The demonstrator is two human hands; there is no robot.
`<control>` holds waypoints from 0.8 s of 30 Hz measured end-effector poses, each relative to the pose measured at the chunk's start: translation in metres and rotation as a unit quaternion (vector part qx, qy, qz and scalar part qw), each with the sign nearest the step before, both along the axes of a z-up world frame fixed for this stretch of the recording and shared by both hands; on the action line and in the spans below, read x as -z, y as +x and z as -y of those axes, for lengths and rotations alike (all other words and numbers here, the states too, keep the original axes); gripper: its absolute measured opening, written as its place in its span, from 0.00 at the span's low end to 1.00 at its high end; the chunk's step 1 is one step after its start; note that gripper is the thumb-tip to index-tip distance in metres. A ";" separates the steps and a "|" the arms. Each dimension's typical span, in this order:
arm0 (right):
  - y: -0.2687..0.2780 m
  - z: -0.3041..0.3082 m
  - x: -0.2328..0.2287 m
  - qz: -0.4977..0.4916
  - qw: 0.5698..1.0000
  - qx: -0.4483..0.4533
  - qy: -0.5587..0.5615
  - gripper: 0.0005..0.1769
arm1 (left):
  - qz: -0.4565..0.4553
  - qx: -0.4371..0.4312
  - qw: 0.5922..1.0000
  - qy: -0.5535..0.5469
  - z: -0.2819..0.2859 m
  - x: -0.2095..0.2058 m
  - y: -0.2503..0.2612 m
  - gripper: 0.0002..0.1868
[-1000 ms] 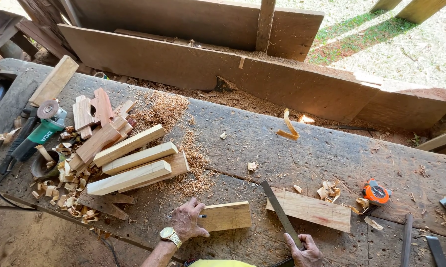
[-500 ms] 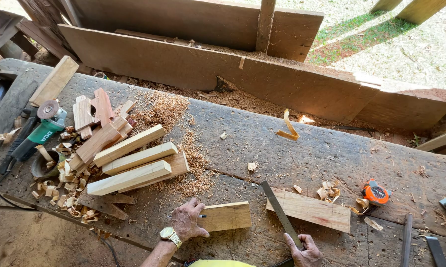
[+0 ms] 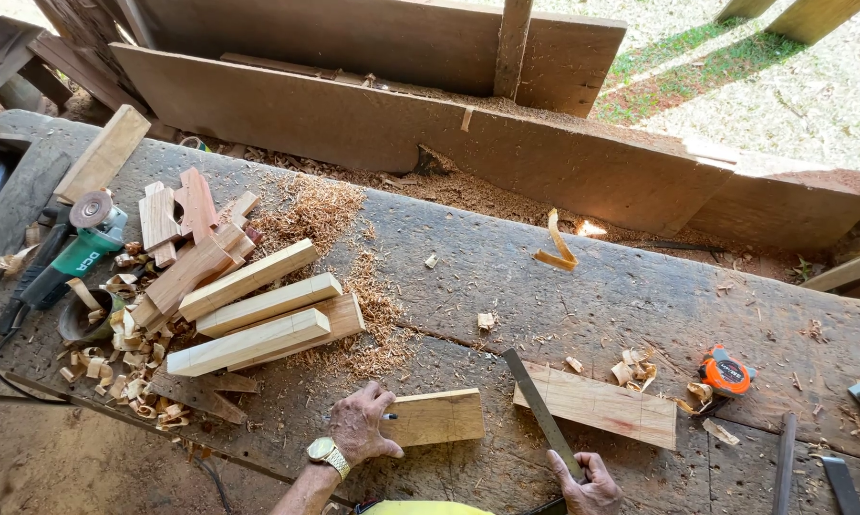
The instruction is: The person is measuring and marking wood pieces using a square and pencil on a workbench.
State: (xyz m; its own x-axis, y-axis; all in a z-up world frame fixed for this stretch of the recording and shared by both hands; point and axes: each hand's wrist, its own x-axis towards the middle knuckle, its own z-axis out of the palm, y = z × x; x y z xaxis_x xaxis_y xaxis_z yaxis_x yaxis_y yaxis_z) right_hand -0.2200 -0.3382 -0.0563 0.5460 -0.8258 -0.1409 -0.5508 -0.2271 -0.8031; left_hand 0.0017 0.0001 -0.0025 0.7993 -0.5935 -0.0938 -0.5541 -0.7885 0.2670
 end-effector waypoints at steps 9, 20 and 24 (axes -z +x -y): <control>-0.001 0.001 0.005 -0.007 1.000 -0.002 -0.009 0.18 | -0.006 -0.005 1.000 -0.005 0.000 0.005 0.001 0.48; -0.001 0.002 0.010 -0.003 1.000 -0.002 -0.016 0.19 | -0.002 -0.007 1.000 -0.002 -0.001 0.004 0.001 0.48; -0.001 0.002 0.007 0.001 1.000 -0.004 -0.008 0.19 | 0.001 -0.003 1.000 0.001 -0.001 0.004 0.001 0.48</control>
